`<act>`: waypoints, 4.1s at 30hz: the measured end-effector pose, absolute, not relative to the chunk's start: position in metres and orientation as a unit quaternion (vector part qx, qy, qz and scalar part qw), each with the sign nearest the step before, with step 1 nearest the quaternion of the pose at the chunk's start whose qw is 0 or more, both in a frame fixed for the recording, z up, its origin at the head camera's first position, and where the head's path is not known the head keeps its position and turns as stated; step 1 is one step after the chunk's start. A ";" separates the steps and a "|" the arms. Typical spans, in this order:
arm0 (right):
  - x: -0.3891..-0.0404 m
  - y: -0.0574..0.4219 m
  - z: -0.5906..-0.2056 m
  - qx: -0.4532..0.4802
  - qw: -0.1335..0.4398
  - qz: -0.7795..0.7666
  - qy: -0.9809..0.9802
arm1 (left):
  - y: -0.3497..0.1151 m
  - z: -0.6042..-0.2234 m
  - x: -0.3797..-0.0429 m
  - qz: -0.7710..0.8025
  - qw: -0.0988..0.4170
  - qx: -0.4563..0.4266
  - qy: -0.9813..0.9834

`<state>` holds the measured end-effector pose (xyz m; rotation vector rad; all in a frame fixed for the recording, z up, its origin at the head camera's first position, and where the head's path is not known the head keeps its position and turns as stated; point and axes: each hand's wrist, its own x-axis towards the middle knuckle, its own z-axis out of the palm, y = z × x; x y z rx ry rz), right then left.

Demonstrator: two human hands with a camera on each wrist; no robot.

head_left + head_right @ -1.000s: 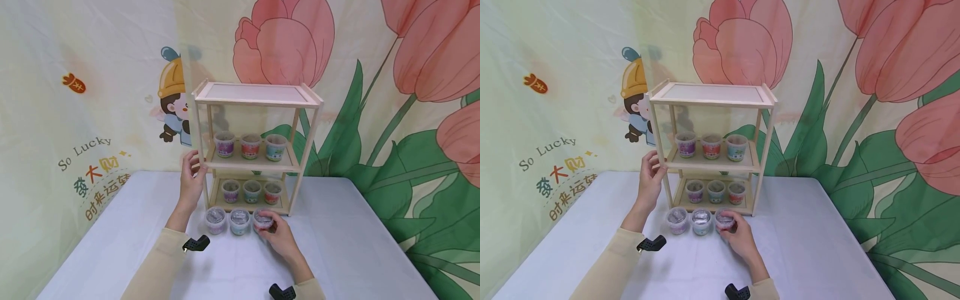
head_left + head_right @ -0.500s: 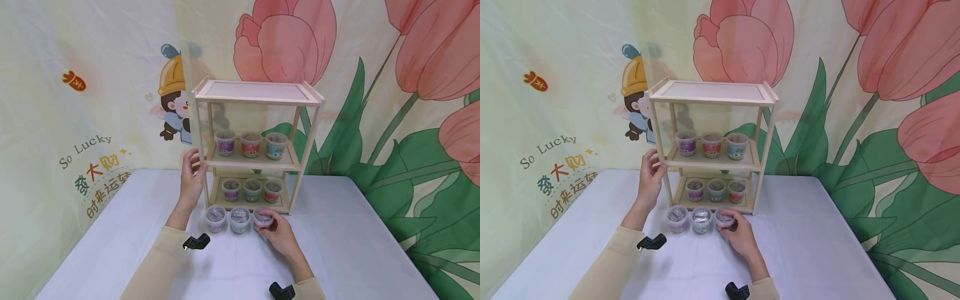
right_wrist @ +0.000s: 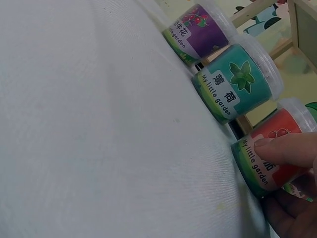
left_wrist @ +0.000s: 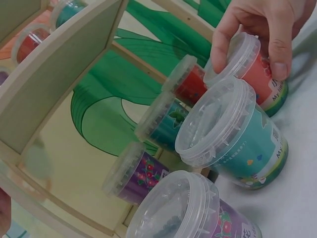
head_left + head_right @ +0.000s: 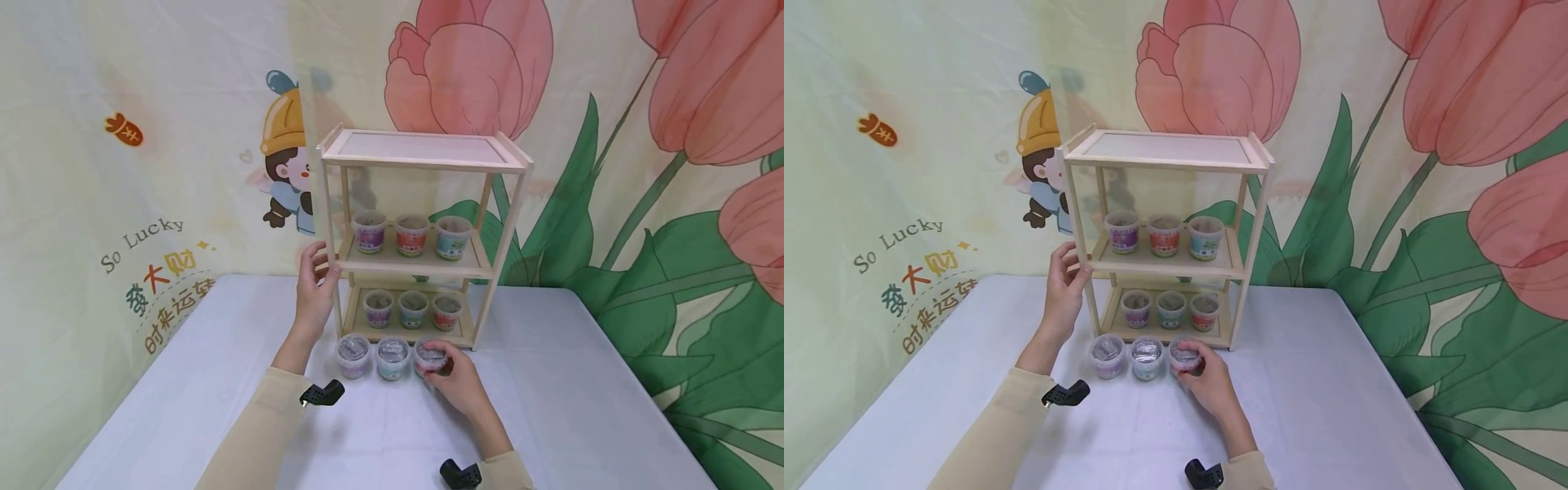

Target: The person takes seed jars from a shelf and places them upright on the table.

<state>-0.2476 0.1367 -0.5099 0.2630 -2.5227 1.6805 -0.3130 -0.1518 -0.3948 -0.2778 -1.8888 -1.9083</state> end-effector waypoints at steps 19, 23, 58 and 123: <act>-0.252 0.163 -0.484 0.205 -0.046 0.523 -0.826 | -0.152 -0.399 -0.313 -0.690 0.215 -0.101 -0.684; -0.254 0.172 -0.475 0.245 -0.081 0.488 -0.834 | -0.148 -0.387 -0.303 -0.691 0.203 -0.097 -0.687; -0.285 0.073 -0.310 0.303 0.085 0.477 -0.821 | -0.156 -0.399 -0.313 -0.683 0.210 -0.100 -0.693; -0.337 0.027 -0.321 0.269 0.105 0.466 -0.836 | -0.155 -0.400 -0.314 -0.677 0.219 -0.108 -0.694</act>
